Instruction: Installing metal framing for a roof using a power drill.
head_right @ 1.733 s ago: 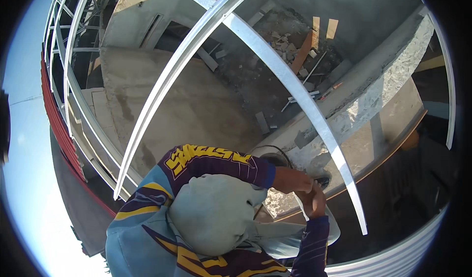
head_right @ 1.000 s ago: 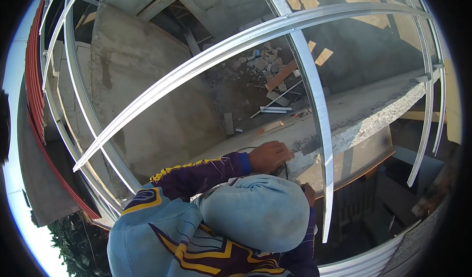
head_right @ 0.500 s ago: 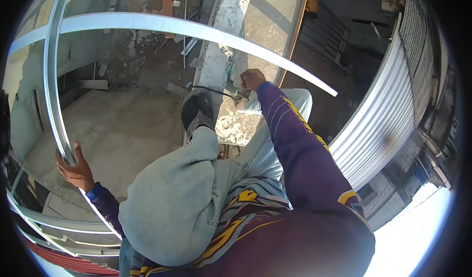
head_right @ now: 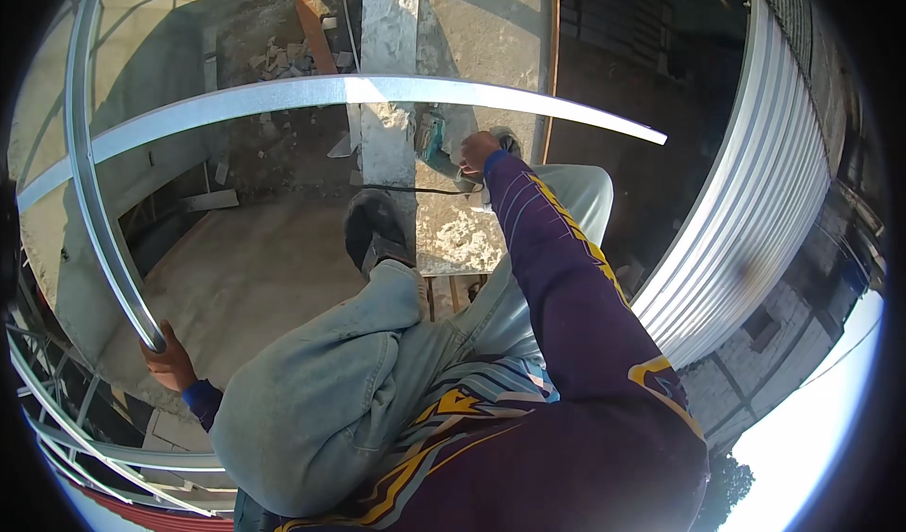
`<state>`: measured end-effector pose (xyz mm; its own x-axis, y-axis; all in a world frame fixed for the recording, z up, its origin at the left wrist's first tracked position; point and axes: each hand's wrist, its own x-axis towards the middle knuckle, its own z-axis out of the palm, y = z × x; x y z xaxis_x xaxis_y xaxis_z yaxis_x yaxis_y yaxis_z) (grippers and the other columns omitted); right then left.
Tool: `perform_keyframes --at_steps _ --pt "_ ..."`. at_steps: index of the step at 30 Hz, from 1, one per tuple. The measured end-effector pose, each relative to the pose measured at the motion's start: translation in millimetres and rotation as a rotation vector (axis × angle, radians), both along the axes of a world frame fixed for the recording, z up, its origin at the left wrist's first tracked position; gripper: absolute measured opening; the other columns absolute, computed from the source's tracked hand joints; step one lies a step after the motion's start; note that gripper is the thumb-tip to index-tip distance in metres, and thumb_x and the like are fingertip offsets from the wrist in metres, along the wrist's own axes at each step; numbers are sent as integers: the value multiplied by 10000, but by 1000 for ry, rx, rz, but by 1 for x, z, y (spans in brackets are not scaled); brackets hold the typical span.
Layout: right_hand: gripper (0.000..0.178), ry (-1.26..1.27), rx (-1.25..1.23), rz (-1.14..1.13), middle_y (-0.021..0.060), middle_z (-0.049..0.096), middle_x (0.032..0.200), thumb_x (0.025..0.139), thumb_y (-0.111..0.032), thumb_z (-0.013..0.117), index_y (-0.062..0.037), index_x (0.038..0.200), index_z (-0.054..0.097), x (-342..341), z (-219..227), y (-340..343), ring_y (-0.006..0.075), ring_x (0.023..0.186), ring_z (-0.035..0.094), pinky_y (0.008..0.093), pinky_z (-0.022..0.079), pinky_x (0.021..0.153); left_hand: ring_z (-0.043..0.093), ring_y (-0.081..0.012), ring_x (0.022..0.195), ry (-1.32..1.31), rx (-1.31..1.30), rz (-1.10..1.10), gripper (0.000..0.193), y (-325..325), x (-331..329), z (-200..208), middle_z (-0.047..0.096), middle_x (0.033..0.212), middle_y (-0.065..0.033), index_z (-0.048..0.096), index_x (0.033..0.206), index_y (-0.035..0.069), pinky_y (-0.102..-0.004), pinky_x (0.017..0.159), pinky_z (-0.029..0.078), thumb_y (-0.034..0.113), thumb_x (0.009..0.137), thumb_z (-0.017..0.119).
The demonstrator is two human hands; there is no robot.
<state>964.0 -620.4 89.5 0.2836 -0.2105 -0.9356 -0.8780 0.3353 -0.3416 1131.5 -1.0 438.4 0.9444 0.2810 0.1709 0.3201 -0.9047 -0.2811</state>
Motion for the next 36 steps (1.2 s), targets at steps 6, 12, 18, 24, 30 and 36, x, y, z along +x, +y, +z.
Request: perform_keyframes --at_steps 6,12,18,24,30,36 --pt "343 2 -341 870 244 709 1041 886 -273 645 18 1057 707 9 39 -7 385 999 688 411 543 872 712 -380 934 -26 47 28 655 13 -8 8 737 1057 -173 664 1225 37 -477 816 548 542 817 746" --pt "315 -194 -361 853 216 711 1007 857 -266 644 -6 1021 714 26 134 -37 374 934 686 438 519 848 716 -382 866 -21 82 75 562 -22 -8 11 745 976 -161 686 1167 61 -489 771 554 492 813 762" --pt "302 -252 -370 1105 176 723 963 885 -302 653 -25 981 726 86 234 -17 340 922 687 409 523 820 706 -391 777 -54 -30 176 367 -18 -15 33 736 865 -136 693 1046 119 -485 686 551 368 789 772" --pt "216 -541 -354 877 126 715 886 903 -160 672 21 1021 665 163 335 14 178 831 691 312 541 771 683 -418 781 -69 -167 126 327 -48 -4 23 711 841 -141 608 953 116 -504 671 542 273 729 787" --pt "797 -889 -531 1116 211 493 1408 803 -233 796 -55 1473 403 273 339 122 320 1280 514 458 435 1041 679 -384 733 -153 -282 129 272 -39 -15 12 697 822 -105 590 920 112 -487 626 534 221 728 748" --pt "759 -1145 -414 1164 188 625 1243 748 -181 806 19 1399 470 345 291 211 270 1089 619 368 473 954 689 -349 734 -178 -368 125 313 -47 -16 10 690 816 -107 592 950 94 -462 646 543 170 687 745"
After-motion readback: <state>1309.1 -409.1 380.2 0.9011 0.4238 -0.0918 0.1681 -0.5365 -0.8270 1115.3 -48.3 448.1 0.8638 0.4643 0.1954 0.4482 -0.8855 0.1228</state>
